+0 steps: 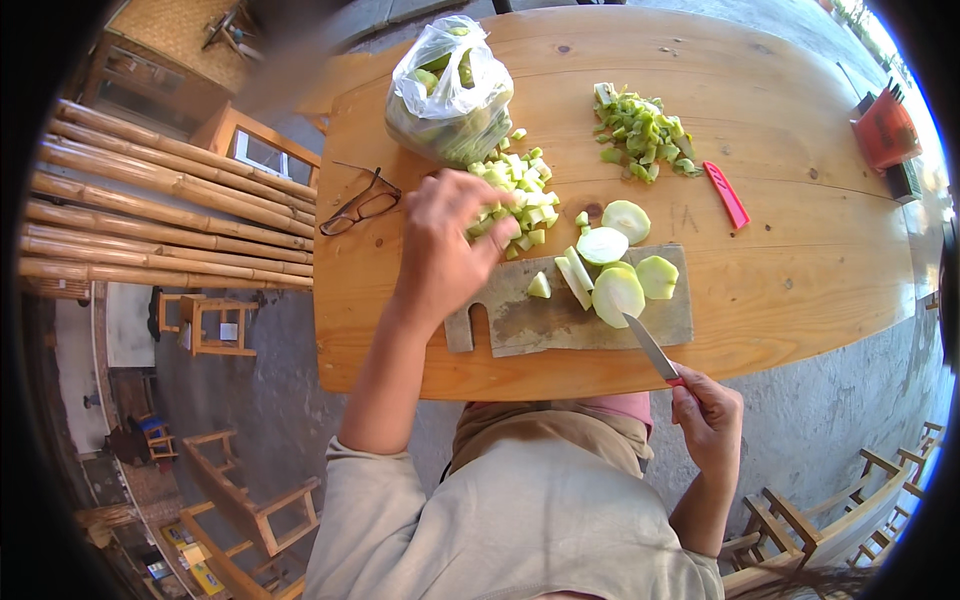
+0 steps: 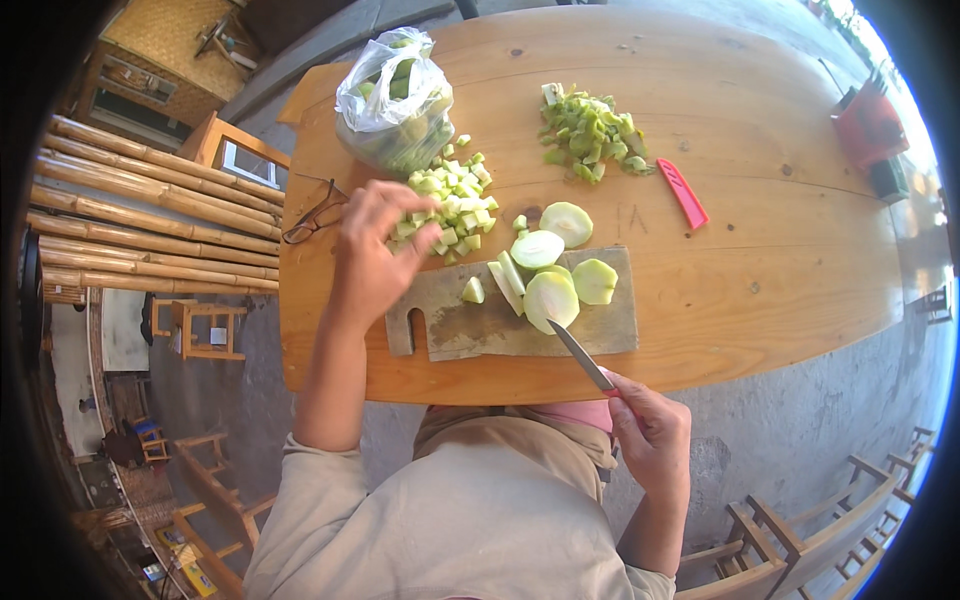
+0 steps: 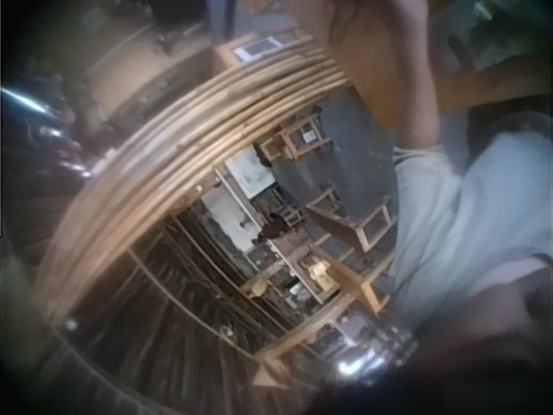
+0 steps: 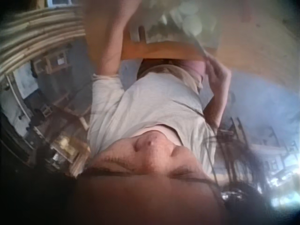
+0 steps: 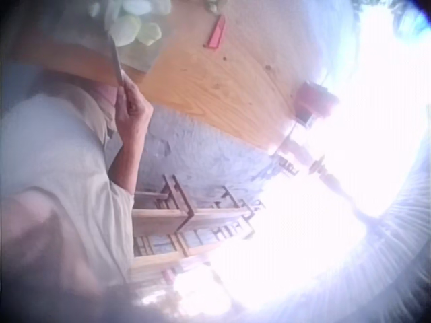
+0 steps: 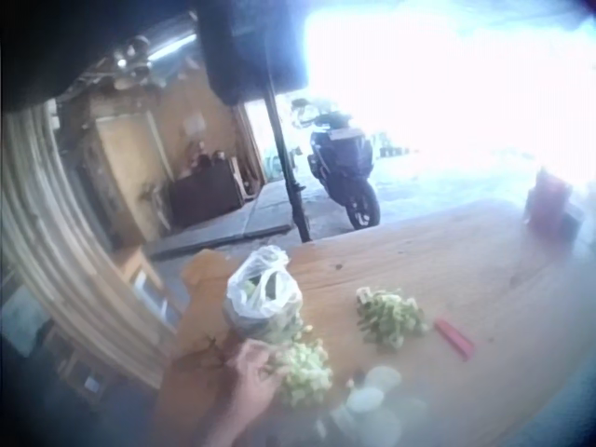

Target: The person peels a green vegetable using a small knife and then slices it into small cubes on a wooden cutting board. The diced pieces are added to a growing pile on the table, while the peels are discarded to the side.

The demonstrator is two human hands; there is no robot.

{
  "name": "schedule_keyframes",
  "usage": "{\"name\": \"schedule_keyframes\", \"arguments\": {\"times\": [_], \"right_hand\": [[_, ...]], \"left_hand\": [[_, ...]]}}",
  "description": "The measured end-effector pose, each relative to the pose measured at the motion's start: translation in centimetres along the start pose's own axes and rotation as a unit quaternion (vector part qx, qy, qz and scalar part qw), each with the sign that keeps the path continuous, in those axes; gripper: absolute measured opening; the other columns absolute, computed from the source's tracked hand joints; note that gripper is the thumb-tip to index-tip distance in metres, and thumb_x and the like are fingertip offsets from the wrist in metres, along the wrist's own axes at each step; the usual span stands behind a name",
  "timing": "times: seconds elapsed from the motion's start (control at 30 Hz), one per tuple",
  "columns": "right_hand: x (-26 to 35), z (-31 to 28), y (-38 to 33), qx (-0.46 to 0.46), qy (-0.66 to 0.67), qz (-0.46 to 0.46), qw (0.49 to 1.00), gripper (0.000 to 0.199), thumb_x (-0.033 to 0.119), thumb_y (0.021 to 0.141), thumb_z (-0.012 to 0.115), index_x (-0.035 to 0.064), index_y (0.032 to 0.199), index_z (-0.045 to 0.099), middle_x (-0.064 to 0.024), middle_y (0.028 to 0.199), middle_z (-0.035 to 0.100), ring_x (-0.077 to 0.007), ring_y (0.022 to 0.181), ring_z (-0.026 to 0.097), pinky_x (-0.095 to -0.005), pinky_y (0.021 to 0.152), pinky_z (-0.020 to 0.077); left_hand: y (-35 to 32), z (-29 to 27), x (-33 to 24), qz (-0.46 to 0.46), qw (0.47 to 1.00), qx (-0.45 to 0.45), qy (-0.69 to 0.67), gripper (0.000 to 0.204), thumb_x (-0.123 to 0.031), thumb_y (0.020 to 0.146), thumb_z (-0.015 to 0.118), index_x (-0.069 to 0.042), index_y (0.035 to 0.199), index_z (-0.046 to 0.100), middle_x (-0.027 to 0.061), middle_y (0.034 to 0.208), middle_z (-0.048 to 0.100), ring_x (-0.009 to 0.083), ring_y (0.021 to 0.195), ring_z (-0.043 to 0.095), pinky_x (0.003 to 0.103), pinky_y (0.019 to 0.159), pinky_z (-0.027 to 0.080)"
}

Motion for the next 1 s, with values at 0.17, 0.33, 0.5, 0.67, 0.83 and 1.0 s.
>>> {"name": "schedule_keyframes", "arguments": {"times": [0.17, 0.33, 0.5, 0.67, 0.83, 1.0], "right_hand": [[-0.1, -0.2, 0.4, 0.004, -0.005, 0.000, 1.000, 0.028, -0.006, 0.086, 0.060, -0.0010, 0.113, 0.070, -0.0034, 0.070, 0.062, -0.0049, 0.056, 0.052, -0.0205, 0.052, 0.0422], [0.4, 0.6, 0.6, 0.029, -0.022, -0.004, 0.999, 0.028, -0.006, 0.086, 0.061, -0.0004, 0.112, 0.070, -0.0043, 0.071, 0.064, -0.0053, 0.056, 0.051, -0.0207, 0.053, 0.0423], [0.5, 1.2, 0.6, 0.039, -0.026, -0.016, 0.999, 0.028, -0.005, 0.086, 0.062, 0.0007, 0.112, 0.070, -0.0073, 0.077, 0.069, -0.0058, 0.058, 0.054, -0.0208, 0.056, 0.0446], [0.7, 2.0, 0.7, 0.063, -0.027, -0.017, 0.997, 0.028, -0.005, 0.086, 0.063, 0.0016, 0.112, 0.070, -0.0105, 0.080, 0.070, -0.0083, 0.061, 0.057, -0.0213, 0.058, 0.0470], [1.4, 3.8, 1.1, 0.084, -0.063, -0.044, 0.993, 0.029, -0.003, 0.085, 0.065, 0.0044, 0.113, 0.070, -0.0112, 0.080, 0.070, -0.0131, 0.060, 0.061, -0.0239, 0.058, 0.0495], [3.4, 4.6, 2.2, 0.087, -0.239, -0.129, 0.959, 0.037, 0.000, 0.086, 0.065, 0.0109, 0.122, 0.067, -0.0137, 0.085, 0.071, -0.0146, 0.060, 0.063, -0.0272, 0.057, 0.0518]], "left_hand": [[-3.6, 0.8, -2.5, 0.037, 0.990, 0.135, -0.001, 0.035, -0.028, 0.070, 0.082, -0.017, 0.102, 0.073, -0.0002, 0.094, 0.060, 0.0208, 0.093, 0.052, 0.039, 0.090, 0.036], [-4.6, 1.8, -2.4, -0.012, 0.991, 0.131, -0.015, 0.030, -0.026, 0.072, 0.082, -0.015, 0.098, 0.072, 0.0000, 0.091, 0.060, 0.0216, 0.091, 0.052, 0.037, 0.087, 0.038], [-5.3, 2.0, -1.9, -0.035, 0.986, 0.088, -0.140, 0.019, -0.022, 0.077, 0.079, -0.012, 0.092, 0.073, 0.0002, 0.076, 0.059, 0.0203, 0.078, 0.051, 0.034, 0.081, 0.039], [-6.5, 1.1, -2.5, -0.145, 0.970, 0.109, -0.160, 0.015, -0.021, 0.080, 0.078, -0.011, 0.090, 0.074, 0.0003, 0.074, 0.061, 0.0171, 0.069, 0.048, 0.033, 0.077, 0.039], [-7.9, 1.0, -2.3, -0.116, 0.991, 0.043, -0.046, 0.019, -0.024, 0.079, 0.079, -0.012, 0.093, 0.074, -0.0001, 0.074, 0.062, 0.0177, 0.072, 0.051, 0.033, 0.079, 0.038], [-9.0, 0.5, -2.3, -0.141, 0.990, 0.018, -0.023, 0.030, -0.029, 0.077, 0.080, -0.014, 0.101, 0.073, 0.0000, 0.084, 0.065, 0.0197, 0.083, 0.054, 0.034, 0.084, 0.037]]}}
Point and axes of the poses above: each hand's wrist, its own y-axis towards the middle knuckle, its own z-axis out of the palm, x = y × z, the point moved 3 cm from there along y, towards the middle knuckle
